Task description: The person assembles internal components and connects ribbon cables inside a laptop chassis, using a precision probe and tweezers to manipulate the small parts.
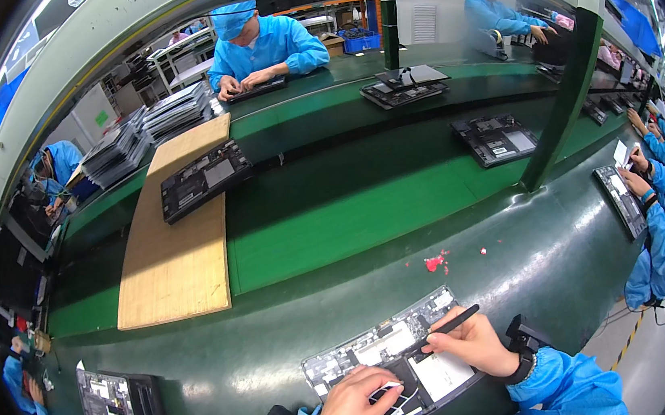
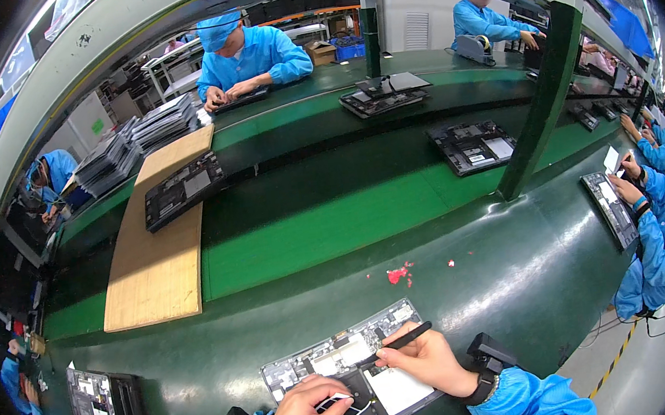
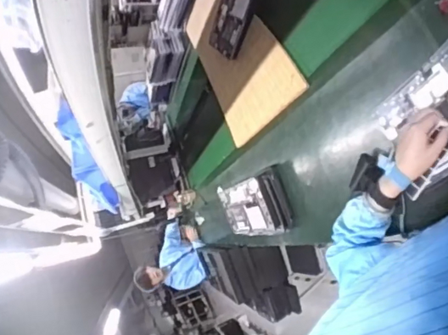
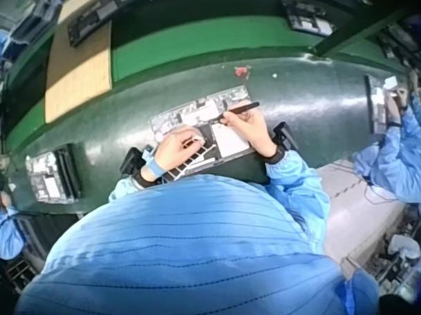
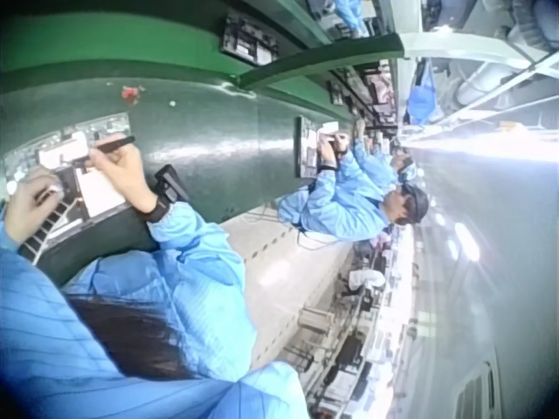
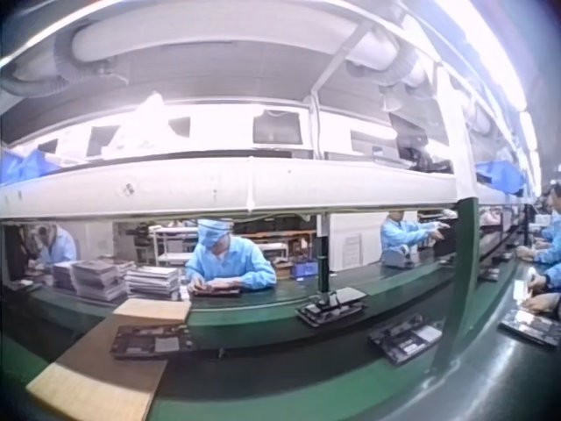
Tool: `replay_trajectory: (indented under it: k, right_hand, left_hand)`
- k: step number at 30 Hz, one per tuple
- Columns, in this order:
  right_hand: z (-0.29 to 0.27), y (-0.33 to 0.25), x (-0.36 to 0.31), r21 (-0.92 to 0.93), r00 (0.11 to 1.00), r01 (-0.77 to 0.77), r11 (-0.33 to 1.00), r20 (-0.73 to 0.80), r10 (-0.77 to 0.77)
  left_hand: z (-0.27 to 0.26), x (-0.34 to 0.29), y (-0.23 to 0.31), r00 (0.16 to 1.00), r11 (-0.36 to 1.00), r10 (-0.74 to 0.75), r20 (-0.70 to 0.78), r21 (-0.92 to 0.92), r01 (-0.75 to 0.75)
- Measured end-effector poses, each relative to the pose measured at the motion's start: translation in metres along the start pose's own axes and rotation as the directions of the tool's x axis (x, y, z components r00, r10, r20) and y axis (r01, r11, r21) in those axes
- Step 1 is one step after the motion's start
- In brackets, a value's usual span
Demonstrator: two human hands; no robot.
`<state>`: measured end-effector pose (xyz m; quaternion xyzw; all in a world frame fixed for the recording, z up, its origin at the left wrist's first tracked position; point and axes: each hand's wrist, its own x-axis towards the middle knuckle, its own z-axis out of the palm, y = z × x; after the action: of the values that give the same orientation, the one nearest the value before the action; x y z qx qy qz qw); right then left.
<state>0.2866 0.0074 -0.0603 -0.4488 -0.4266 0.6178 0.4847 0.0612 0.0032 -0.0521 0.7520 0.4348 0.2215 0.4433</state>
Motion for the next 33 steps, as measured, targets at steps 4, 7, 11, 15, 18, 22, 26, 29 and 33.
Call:
replay_trajectory:
  k: [4, 7, 11, 15, 18, 22, 26, 29, 33]
  right_hand:
    - [0.002, 0.014, 0.003, -0.114, 1.000, 0.007, 0.993, -0.025, -0.010]
    - [0.005, 0.011, 0.003, -0.133, 0.999, -0.024, 0.991, -0.036, 0.019]
    - [0.007, 0.009, 0.003, -0.153, 0.997, -0.059, 0.986, -0.053, 0.052]
    - [0.007, 0.010, 0.003, -0.156, 0.996, -0.067, 0.985, -0.073, 0.056]
    - [0.006, 0.012, 0.002, -0.165, 0.997, -0.052, 0.985, -0.071, 0.041]
    - [0.005, 0.010, 0.002, -0.199, 0.998, -0.033, 0.979, -0.050, 0.024]
    - [-0.001, 0.007, 0.000, -0.063, 0.990, 0.095, 0.994, -0.102, -0.101]
    - [-0.002, -0.006, -0.011, 0.062, 0.991, 0.124, 0.990, -0.058, -0.120]
    - [0.006, -0.010, -0.028, 0.097, 0.954, 0.235, 0.967, 0.167, -0.248]
  left_hand:
    - [0.001, 0.007, -0.005, 0.958, 0.936, 0.287, -0.010, 0.214, -0.278]
    - [0.002, 0.006, -0.007, 0.953, 0.919, 0.303, -0.020, 0.272, -0.286]
    - [0.002, 0.006, -0.007, 0.949, 0.918, 0.314, -0.025, 0.264, -0.296]
    - [0.003, 0.007, -0.007, 0.949, 0.903, 0.314, 0.001, 0.308, -0.299]
    - [0.000, 0.007, 0.003, 0.945, 0.859, 0.326, 0.040, 0.405, -0.313]
    - [-0.001, 0.009, 0.011, 0.936, 0.794, 0.338, 0.097, 0.505, -0.339]
    - [0.001, 0.013, 0.009, 0.937, 0.755, 0.299, 0.181, 0.556, -0.348]
    - [-0.002, 0.016, 0.008, 0.921, 0.841, 0.371, 0.123, 0.375, -0.389]
    - [0.016, 0.001, -0.001, 0.981, 0.934, -0.154, -0.114, -0.340, 0.107]
